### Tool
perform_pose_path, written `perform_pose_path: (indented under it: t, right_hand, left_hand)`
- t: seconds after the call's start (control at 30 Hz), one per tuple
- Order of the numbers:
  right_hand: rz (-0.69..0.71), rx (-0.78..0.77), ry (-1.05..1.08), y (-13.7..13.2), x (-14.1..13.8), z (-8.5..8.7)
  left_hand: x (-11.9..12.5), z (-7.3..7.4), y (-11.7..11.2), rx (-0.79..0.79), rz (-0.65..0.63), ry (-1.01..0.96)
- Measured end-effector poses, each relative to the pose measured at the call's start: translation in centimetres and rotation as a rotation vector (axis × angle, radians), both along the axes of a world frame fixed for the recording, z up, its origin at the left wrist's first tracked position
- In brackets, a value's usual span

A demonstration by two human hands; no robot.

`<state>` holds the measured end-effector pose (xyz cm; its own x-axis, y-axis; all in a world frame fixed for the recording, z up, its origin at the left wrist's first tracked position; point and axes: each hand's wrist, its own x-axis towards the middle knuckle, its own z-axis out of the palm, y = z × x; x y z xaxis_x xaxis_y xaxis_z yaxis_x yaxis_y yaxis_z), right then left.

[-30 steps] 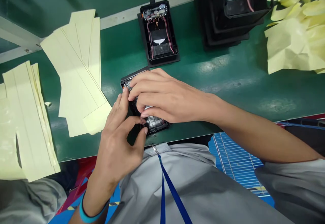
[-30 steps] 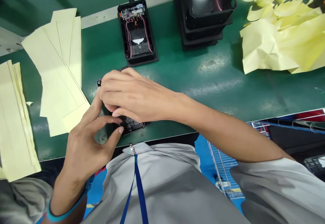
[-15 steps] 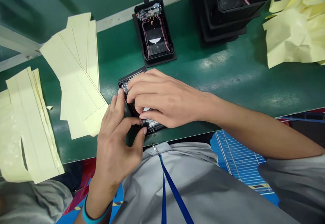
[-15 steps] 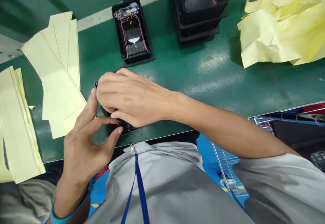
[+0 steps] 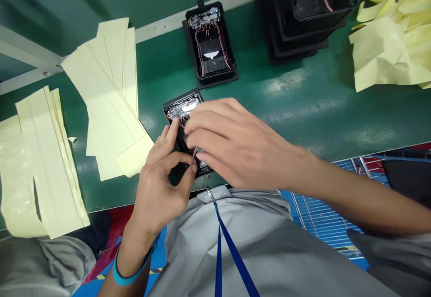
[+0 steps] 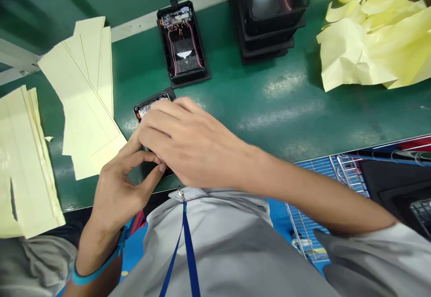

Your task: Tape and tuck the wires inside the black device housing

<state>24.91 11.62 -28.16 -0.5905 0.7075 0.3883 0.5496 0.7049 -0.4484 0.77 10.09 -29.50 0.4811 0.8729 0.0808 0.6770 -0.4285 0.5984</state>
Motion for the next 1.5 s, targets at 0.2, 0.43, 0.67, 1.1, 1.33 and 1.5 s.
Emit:
perform_pose_path:
  t: [0.2, 0.43, 0.67, 1.1, 1.33, 1.5]
  right_hand:
    - [-0.321, -0.016, 0.129, -6.9, -3.1, -3.2]
    - [-0.448, 0.066, 0.130, -8.3, -4.7, -5.7]
    - [-0.410, 0.032, 0.127, -8.7, -2.6, -5.3]
    - [-0.398, 0.018, 0.126, -9.2, -3.1, -5.6]
    - [-0.420, 0.057, 0.226, -9.3, -3.2, -6.0]
    - [-0.439, 0.073, 0.272, -9.3, -3.2, -6.5]
  left_hand:
    - [-0.3, 0.4, 0.6, -0.085, -0.008, 0.002]
    - [-0.4, 0.7, 1.6, -0.117, -0.051, 0.048]
    - [0.2, 0.3, 1.7, -0.121, -0.106, 0.026]
    - [0.6, 0.7, 1.6, -0.073, -0.128, 0.078]
    - [0.8, 1.3, 1.2, -0.046, -0.154, 0.140]
    - [1.2, 1.4, 1.0, -0.016, -0.152, 0.174]
